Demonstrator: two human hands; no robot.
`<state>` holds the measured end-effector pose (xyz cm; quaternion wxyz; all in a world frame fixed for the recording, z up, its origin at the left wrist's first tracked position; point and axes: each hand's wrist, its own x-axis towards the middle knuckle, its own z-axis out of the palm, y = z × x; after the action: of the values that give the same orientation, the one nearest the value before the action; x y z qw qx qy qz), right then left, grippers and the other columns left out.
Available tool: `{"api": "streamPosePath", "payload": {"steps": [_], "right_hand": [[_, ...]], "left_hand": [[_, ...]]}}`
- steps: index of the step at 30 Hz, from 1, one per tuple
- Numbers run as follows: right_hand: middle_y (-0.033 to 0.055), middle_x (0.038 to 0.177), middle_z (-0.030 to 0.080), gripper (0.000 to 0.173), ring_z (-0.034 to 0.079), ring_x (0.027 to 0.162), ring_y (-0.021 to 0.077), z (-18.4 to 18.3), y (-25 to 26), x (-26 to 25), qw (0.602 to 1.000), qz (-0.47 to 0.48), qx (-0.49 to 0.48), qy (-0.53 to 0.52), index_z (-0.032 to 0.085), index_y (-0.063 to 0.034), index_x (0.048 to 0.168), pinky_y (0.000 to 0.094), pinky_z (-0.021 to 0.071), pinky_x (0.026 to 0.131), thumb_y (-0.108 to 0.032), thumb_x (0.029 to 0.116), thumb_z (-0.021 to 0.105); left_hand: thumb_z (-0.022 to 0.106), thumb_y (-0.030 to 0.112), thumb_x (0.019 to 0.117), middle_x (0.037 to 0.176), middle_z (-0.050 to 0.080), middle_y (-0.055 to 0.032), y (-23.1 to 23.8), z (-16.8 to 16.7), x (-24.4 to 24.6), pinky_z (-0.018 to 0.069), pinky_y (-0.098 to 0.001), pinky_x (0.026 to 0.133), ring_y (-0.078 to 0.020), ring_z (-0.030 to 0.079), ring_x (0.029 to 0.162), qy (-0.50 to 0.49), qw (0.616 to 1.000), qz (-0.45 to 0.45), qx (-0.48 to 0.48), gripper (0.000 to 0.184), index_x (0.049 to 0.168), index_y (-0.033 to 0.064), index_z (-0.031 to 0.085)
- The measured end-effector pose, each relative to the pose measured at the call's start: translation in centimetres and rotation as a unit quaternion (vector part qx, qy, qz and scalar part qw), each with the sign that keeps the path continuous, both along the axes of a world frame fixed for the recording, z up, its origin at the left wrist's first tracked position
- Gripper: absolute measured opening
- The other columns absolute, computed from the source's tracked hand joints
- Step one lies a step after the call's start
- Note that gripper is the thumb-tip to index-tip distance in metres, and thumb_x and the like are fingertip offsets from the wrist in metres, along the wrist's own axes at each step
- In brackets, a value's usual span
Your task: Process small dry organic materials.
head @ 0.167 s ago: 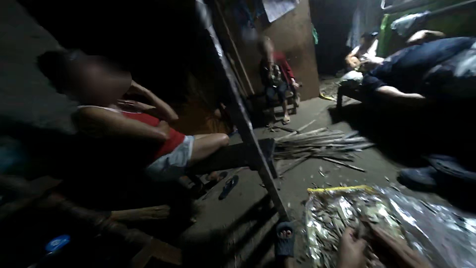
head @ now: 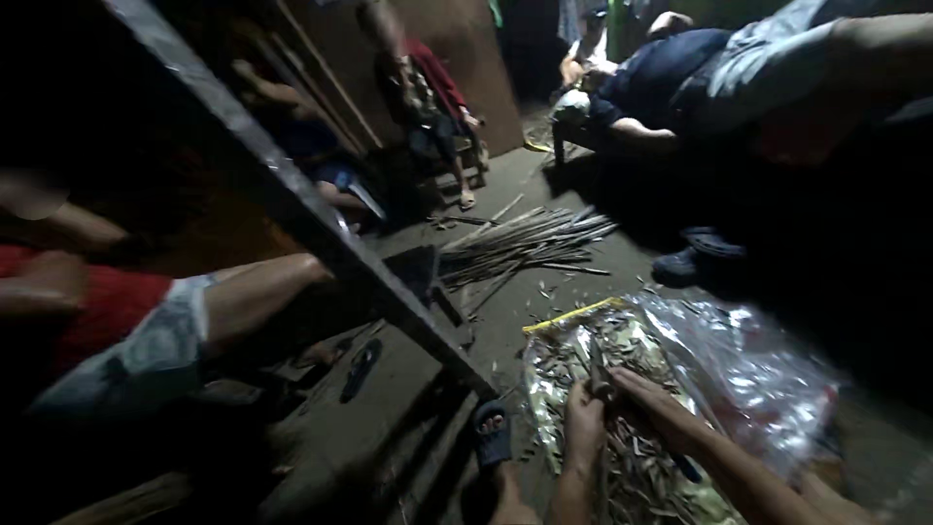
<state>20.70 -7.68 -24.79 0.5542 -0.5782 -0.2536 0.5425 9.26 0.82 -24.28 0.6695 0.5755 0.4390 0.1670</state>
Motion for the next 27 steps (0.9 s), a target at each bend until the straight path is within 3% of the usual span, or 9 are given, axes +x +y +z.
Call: {"api": "streamPosePath", "payload": {"steps": [1, 4, 10, 16, 19, 21, 22, 24, 27], "right_hand": [[-0.0034, 0.081, 0.057, 0.039, 0.048, 0.057, 0.0019, 0.0, 0.4, 0.0, 1.000, 0.010, 0.010, 0.003, 0.050, -0.0065, 0.138, 0.0197, 0.0424, 0.051, -0.027, 0.1095, 0.036], [-0.0059, 0.076, 0.053, 0.037, 0.045, 0.054, 0.0005, 0.3, 0.5, 0.1, 1.000, 0.014, 0.025, 0.009, 0.051, -0.0078, 0.137, 0.0185, 0.0390, 0.049, -0.026, 0.1093, 0.035], [-0.0070, 0.072, 0.049, 0.031, 0.043, 0.052, 0.0002, 0.0, 0.5, 0.2, 0.998, 0.011, 0.055, -0.005, 0.054, -0.0073, 0.125, 0.0174, 0.0388, 0.049, -0.025, 0.1091, 0.034], [-0.0064, 0.079, 0.055, 0.031, 0.046, 0.056, -0.0011, -0.7, 0.7, 0.1, 0.997, -0.002, 0.080, -0.001, 0.055, -0.0067, 0.127, 0.0165, 0.0393, 0.051, -0.024, 0.1097, 0.036], [-0.0079, 0.074, 0.051, 0.036, 0.044, 0.055, -0.0010, -0.9, 0.7, 0.2, 0.995, 0.000, 0.094, -0.017, 0.054, -0.0067, 0.132, 0.0171, 0.0393, 0.051, -0.025, 0.1096, 0.034], [-0.0075, 0.075, 0.051, 0.038, 0.045, 0.057, -0.0018, -0.8, 0.8, 0.2, 0.993, 0.002, 0.107, -0.038, 0.053, -0.0033, 0.136, 0.0170, 0.0405, 0.053, -0.024, 0.1095, 0.035], [-0.0062, 0.079, 0.052, 0.040, 0.046, 0.060, -0.0020, -0.9, 0.8, 0.2, 0.992, 0.002, 0.114, -0.059, 0.052, -0.0012, 0.138, 0.0172, 0.0417, 0.056, -0.024, 0.1096, 0.036], [0.0015, 0.093, 0.059, 0.044, 0.049, 0.071, -0.0001, -1.2, 0.7, 0.2, 0.984, 0.007, 0.122, -0.133, 0.051, 0.0022, 0.141, 0.0194, 0.0449, 0.068, -0.025, 0.1096, 0.037], [0.0183, 0.118, 0.067, 0.053, 0.063, 0.097, 0.0189, -1.7, 0.7, 0.4, 0.962, 0.023, 0.094, -0.254, 0.049, -0.0011, 0.148, 0.0396, 0.0499, 0.091, -0.035, 0.1093, 0.036]], "left_hand": [[0.055, 0.004, 0.1028, 0.094, 0.065, -0.0098, 0.4, 0.0, 0.0, 0.0538, -0.0263, 0.069, -0.0089, 0.062, 0.075, -0.012, 1.000, 0.010, 0.007, 0.023, 0.123, -0.0067, 0.057], [0.054, 0.006, 0.1038, 0.084, 0.064, -0.0058, 0.4, 0.0, 0.2, 0.0504, -0.0226, 0.058, -0.0059, 0.059, 0.064, -0.030, 0.999, 0.021, 0.008, 0.020, 0.120, -0.0057, 0.057], [0.052, 0.000, 0.1023, 0.082, 0.065, -0.0057, 0.0, 0.0, 0.3, 0.0501, -0.0209, 0.055, -0.0057, 0.059, 0.060, -0.055, 0.998, 0.026, -0.005, 0.017, 0.119, -0.0049, 0.056], [0.051, -0.005, 0.0981, 0.084, 0.065, -0.0056, -0.2, 0.1, 0.2, 0.0515, -0.0217, 0.057, -0.0061, 0.060, 0.064, -0.043, 0.999, 0.017, 0.026, 0.018, 0.115, -0.0047, 0.058], [0.044, -0.002, 0.0997, 0.079, 0.062, -0.0038, -0.1, 0.5, 0.0, 0.0489, -0.0211, 0.050, -0.0058, 0.057, 0.057, -0.033, 0.999, 0.013, 0.038, 0.021, 0.116, -0.0035, 0.057], [0.040, -0.002, 0.1019, 0.074, 0.061, -0.0036, -0.1, 1.0, -0.1, 0.0480, -0.0204, 0.046, -0.0058, 0.056, 0.053, -0.037, 0.999, 0.025, 0.017, 0.026, 0.123, -0.0046, 0.054], [0.038, -0.002, 0.1029, 0.074, 0.061, -0.0039, -0.2, 1.3, -0.1, 0.0483, -0.0199, 0.046, -0.0058, 0.057, 0.052, -0.042, 0.999, 0.032, 0.000, 0.031, 0.131, -0.0061, 0.052], [0.037, 0.001, 0.1070, 0.066, 0.061, -0.0029, -0.3, 1.9, -0.1, 0.0471, -0.0182, 0.045, -0.0051, 0.057, 0.049, -0.048, 0.997, 0.047, -0.042, 0.025, 0.126, -0.0043, 0.052], [0.035, 0.000, 0.1073, 0.059, 0.057, -0.0010, -0.2, 2.2, -0.1, 0.0437, -0.0163, 0.042, -0.0035, 0.053, 0.045, -0.064, 0.993, 0.055, -0.086, 0.021, 0.117, -0.0032, 0.053]]}}
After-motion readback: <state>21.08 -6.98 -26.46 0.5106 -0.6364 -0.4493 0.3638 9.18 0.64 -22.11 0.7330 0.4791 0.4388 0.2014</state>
